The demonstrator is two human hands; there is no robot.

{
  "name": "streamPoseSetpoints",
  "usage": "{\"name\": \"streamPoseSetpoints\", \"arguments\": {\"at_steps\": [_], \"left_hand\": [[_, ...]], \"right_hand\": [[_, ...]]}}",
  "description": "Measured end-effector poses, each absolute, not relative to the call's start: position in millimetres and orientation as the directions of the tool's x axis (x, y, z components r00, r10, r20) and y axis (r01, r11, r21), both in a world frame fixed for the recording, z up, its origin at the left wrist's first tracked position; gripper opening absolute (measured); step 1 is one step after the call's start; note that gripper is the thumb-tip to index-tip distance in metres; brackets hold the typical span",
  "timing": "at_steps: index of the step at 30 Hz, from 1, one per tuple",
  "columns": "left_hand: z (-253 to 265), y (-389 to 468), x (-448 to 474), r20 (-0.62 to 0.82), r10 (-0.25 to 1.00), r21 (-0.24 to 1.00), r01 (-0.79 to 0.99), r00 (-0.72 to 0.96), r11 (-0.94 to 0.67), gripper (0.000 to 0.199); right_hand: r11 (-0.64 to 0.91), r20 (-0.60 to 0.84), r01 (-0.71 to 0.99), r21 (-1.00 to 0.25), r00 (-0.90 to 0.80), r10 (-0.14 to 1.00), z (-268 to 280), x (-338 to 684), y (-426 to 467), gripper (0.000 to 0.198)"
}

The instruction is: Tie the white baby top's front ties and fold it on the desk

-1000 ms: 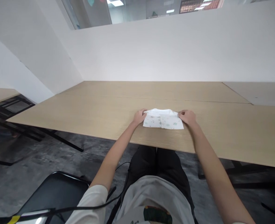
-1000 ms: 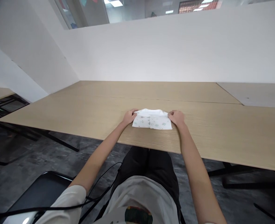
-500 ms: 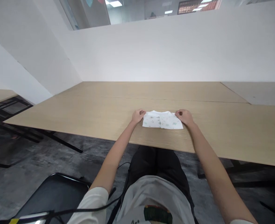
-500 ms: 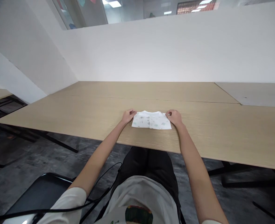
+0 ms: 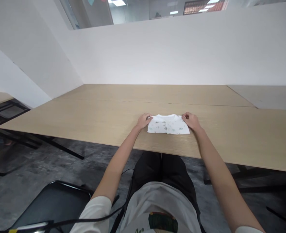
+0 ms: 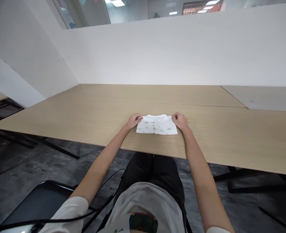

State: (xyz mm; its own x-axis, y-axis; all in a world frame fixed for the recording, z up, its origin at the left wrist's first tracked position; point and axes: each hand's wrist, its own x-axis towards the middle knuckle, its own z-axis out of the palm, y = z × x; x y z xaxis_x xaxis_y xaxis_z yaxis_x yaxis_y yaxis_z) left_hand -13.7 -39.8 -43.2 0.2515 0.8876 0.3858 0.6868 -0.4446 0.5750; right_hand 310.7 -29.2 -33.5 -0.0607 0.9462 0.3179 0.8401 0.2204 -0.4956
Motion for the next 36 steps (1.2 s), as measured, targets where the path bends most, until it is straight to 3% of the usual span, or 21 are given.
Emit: {"name": "streamPoseSetpoints", "arguments": {"at_steps": [5, 12, 19, 29, 36], "left_hand": [[-43.7, -39.1, -12.7, 0.328, 0.917, 0.651, 0.650, 0.227, -0.393, 0.036], [-47.8, -34.9, -15.2, 0.315, 0.926, 0.662, 0.650, 0.211, -0.373, 0.038], [-52.3, -32.2, -18.0, 0.365, 0.931, 0.841, 0.423, 0.016, -0.337, 0.040], [-46.0, -37.3, -15.6, 0.301, 0.953, 0.811, 0.517, 0.033, -0.274, 0.042], [-47.6, -37.4, -16.2, 0.289, 0.952, 0.809, 0.507, 0.098, -0.297, 0.036]], "right_hand": [[0.252, 0.309, 0.839, -0.483, -0.106, 0.945, -35.3, 311.2, -28.4, 0.015], [0.237, 0.281, 0.845, -0.479, -0.108, 0.954, -33.0, 309.4, -28.7, 0.017], [0.230, 0.344, 0.833, -0.503, -0.051, 0.938, -34.0, 309.7, -28.9, 0.029], [0.207, 0.352, 0.885, -0.417, -0.053, 0.935, -35.4, 311.8, -28.4, 0.034], [0.266, 0.323, 0.827, -0.495, -0.109, 0.940, -33.8, 312.1, -31.8, 0.021]]}}
